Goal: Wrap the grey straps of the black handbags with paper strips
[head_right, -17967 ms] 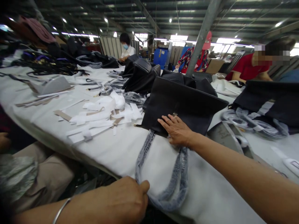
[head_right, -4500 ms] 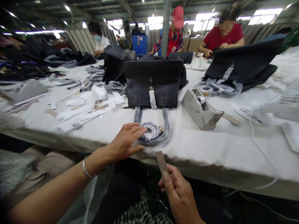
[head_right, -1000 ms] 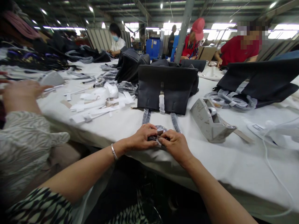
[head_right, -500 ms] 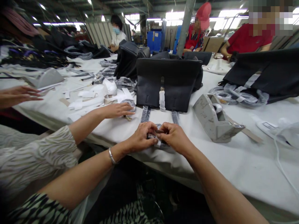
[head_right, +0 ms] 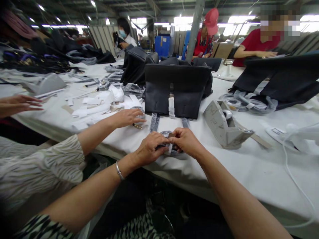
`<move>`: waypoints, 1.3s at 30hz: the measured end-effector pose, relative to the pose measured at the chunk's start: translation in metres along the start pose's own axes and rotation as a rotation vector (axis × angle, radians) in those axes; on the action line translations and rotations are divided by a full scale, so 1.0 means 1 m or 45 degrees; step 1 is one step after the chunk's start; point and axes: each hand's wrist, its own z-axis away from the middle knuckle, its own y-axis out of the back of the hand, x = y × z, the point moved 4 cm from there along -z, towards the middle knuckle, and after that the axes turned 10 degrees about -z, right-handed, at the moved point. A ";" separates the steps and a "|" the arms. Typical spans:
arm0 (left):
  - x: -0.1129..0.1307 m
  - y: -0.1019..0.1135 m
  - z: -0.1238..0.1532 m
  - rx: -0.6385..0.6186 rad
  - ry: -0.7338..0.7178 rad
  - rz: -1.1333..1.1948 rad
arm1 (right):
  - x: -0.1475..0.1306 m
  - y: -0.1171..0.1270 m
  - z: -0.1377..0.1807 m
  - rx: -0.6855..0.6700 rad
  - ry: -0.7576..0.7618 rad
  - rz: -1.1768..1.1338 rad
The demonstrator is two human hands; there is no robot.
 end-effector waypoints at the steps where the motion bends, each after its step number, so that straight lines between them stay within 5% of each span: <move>1: 0.000 -0.001 0.001 0.009 -0.010 -0.012 | -0.001 0.000 0.000 -0.002 -0.016 -0.004; 8: 0.002 0.001 -0.002 -0.109 -0.015 -0.055 | -0.002 -0.001 -0.004 0.067 0.043 0.099; 12: 0.003 0.006 -0.004 -0.215 0.005 -0.045 | -0.002 -0.003 -0.002 0.159 0.289 0.233; 19: 0.002 0.005 -0.001 -0.120 0.167 0.003 | 0.003 -0.003 0.018 0.256 0.741 0.392; 27: -0.002 0.001 -0.001 -0.030 0.260 0.085 | -0.001 -0.012 0.039 0.149 1.192 0.531; 39: -0.007 0.003 -0.003 -0.097 0.310 0.225 | 0.002 -0.014 0.049 0.085 1.329 0.620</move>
